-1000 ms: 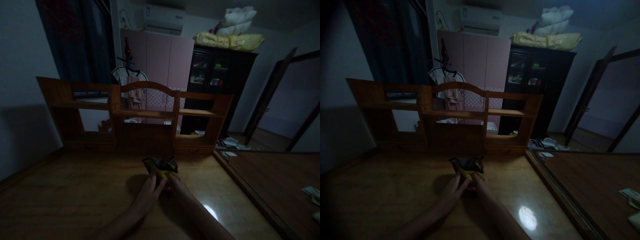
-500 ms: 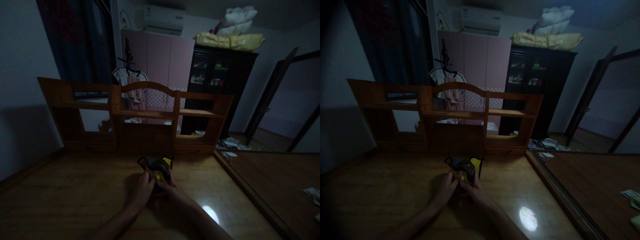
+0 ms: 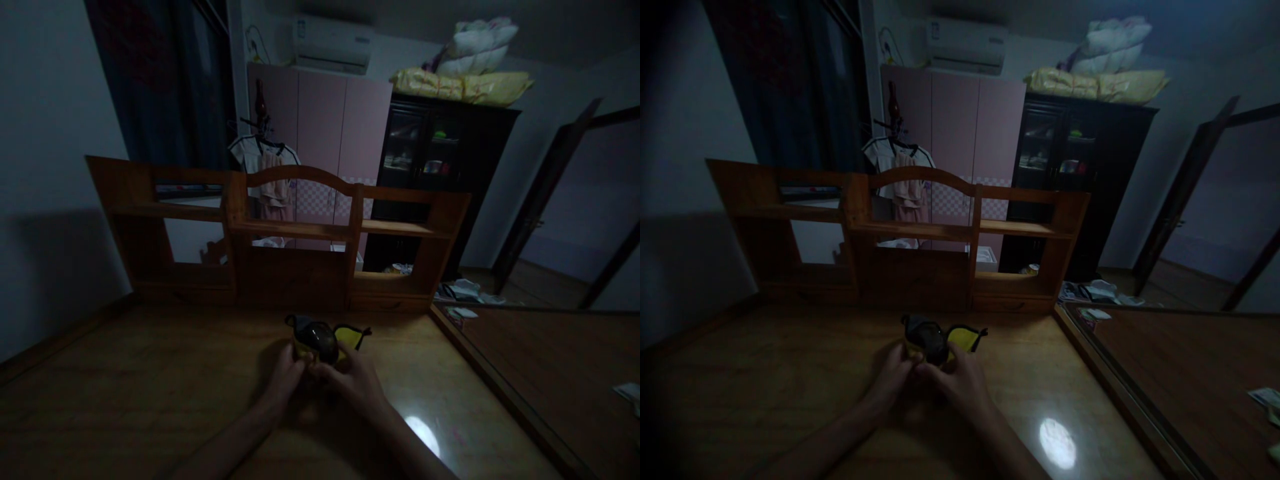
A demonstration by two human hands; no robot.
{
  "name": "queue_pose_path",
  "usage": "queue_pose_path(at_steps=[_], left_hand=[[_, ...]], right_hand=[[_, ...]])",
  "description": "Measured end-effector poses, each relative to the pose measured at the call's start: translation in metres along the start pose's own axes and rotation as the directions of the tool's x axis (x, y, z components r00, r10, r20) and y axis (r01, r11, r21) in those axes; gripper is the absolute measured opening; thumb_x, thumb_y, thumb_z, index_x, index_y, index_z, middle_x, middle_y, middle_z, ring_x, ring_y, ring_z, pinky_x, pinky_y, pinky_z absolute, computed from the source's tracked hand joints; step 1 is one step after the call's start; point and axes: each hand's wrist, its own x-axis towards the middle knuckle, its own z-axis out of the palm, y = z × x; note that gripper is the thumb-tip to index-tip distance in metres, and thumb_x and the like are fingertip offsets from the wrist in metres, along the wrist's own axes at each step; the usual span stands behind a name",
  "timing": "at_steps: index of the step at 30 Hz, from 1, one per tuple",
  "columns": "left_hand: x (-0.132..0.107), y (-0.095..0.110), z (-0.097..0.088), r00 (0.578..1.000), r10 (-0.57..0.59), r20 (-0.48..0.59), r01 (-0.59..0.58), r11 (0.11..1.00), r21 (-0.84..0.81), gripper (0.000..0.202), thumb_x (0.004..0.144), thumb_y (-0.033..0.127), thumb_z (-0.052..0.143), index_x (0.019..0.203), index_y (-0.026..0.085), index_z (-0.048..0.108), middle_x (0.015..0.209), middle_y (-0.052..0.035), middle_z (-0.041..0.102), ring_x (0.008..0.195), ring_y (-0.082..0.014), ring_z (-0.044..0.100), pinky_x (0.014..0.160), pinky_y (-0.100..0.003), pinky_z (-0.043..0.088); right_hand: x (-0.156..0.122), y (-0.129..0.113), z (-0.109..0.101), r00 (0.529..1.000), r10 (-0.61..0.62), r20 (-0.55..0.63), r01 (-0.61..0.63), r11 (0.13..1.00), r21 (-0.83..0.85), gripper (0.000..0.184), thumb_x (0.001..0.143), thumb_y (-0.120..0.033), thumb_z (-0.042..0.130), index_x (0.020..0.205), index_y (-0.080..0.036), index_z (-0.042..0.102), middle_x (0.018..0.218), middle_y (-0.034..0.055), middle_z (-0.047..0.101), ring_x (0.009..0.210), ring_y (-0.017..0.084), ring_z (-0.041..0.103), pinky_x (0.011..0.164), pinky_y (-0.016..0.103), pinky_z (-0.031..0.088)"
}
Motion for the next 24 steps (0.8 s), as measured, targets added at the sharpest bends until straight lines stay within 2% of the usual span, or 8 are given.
queue_pose_path(at_steps=[2, 4, 7, 9, 13, 16, 19, 24], left_hand=[[0.003, -0.006, 0.001, 0.994, -0.099, 0.041, 0.103, 0.987, -0.125, 0.039, 0.068, 0.031, 0.069, 0.101, 0.015, 0.057, 0.090, -0.0072, 0.069, 0.076, -0.0218, 0.067, 0.062, -0.029, 0.053], [0.005, -0.010, 0.003, 0.980, -0.196, 0.033, 0.198, 0.958, -0.206, 0.043, 0.067, 0.030, 0.071, 0.105, 0.016, 0.055, 0.088, -0.0060, 0.068, 0.070, -0.0194, 0.066, 0.055, -0.025, 0.051], [0.007, -0.015, 0.004, 0.961, -0.274, 0.027, 0.272, 0.931, -0.244, 0.048, 0.067, 0.031, 0.072, 0.109, 0.019, 0.053, 0.087, -0.0045, 0.068, 0.065, -0.0168, 0.065, 0.048, -0.021, 0.046], [0.007, -0.018, 0.002, 0.959, -0.271, 0.080, 0.282, 0.929, -0.240, 0.047, 0.068, 0.033, 0.072, 0.109, 0.019, 0.054, 0.088, -0.0050, 0.068, 0.066, -0.0167, 0.065, 0.048, -0.020, 0.046], [0.006, -0.020, 0.000, 0.955, -0.250, 0.161, 0.284, 0.928, -0.241, 0.047, 0.069, 0.038, 0.073, 0.107, 0.018, 0.056, 0.094, -0.0078, 0.069, 0.072, -0.0185, 0.067, 0.054, -0.023, 0.050], [0.004, -0.017, 0.001, 0.960, -0.220, 0.172, 0.259, 0.934, -0.246, 0.050, 0.067, 0.041, 0.075, 0.107, 0.017, 0.056, 0.098, -0.0101, 0.069, 0.076, -0.0206, 0.068, 0.057, -0.025, 0.052], [0.003, -0.012, 0.001, 0.967, -0.177, 0.183, 0.217, 0.949, -0.227, 0.057, 0.068, 0.045, 0.073, 0.114, 0.019, 0.053, 0.112, -0.0122, 0.065, 0.088, -0.0253, 0.067, 0.064, -0.030, 0.055], [0.007, -0.008, -0.001, 0.990, 0.006, 0.144, 0.009, 0.995, -0.103, 0.065, 0.060, 0.048, 0.077, 0.113, 0.016, 0.057, 0.114, -0.0123, 0.065, 0.102, -0.0293, 0.062, 0.084, -0.035, 0.052]], right_hand=[[0.002, 0.002, -0.008, 0.993, 0.005, -0.118, -0.020, 0.992, -0.122, 0.035, 0.079, -0.050, 0.064, 0.099, -0.021, 0.066, 0.048, -0.0057, 0.050, 0.044, 0.012, 0.048, 0.044, 0.020, 0.035], [0.004, 0.001, -0.014, 0.978, -0.046, -0.203, 0.018, 0.990, -0.139, 0.030, 0.084, -0.048, 0.058, 0.098, -0.022, 0.066, 0.051, -0.0047, 0.051, 0.049, 0.013, 0.050, 0.047, 0.020, 0.037], [0.007, -0.003, -0.016, 0.973, -0.132, -0.187, 0.125, 0.991, -0.046, 0.028, 0.087, -0.042, 0.057, 0.107, -0.025, 0.064, 0.081, 0.0007, 0.066, 0.075, 0.016, 0.061, 0.067, 0.024, 0.047], [0.007, -0.005, -0.014, 0.979, -0.174, -0.109, 0.179, 0.983, 0.031, 0.034, 0.085, -0.038, 0.060, 0.117, -0.027, 0.060, 0.105, 0.0028, 0.065, 0.094, 0.019, 0.061, 0.080, 0.028, 0.049], [0.007, -0.005, -0.010, 0.981, -0.194, 0.022, 0.190, 0.975, 0.119, 0.052, 0.084, -0.032, 0.062, 0.133, -0.032, 0.046, 0.129, 0.0020, 0.055, 0.116, 0.022, 0.052, 0.097, 0.035, 0.043], [0.007, -0.004, -0.009, 0.981, -0.185, 0.067, 0.174, 0.975, 0.135, 0.057, 0.083, -0.030, 0.064, 0.136, -0.033, 0.042, 0.134, 0.0014, 0.051, 0.122, 0.022, 0.048, 0.102, 0.039, 0.039], [0.007, -0.001, -0.009, 0.977, -0.202, 0.074, 0.193, 0.975, 0.110, 0.069, 0.077, -0.030, 0.071, 0.138, -0.033, 0.039, 0.137, 0.0022, 0.049, 0.124, 0.023, 0.046, 0.104, 0.041, 0.037], [0.005, 0.000, -0.008, 0.961, -0.262, 0.093, 0.261, 0.965, 0.018, 0.089, 0.064, -0.031, 0.081, 0.140, -0.031, 0.034, 0.138, 0.0049, 0.047, 0.125, 0.026, 0.044, 0.104, 0.042, 0.037]])
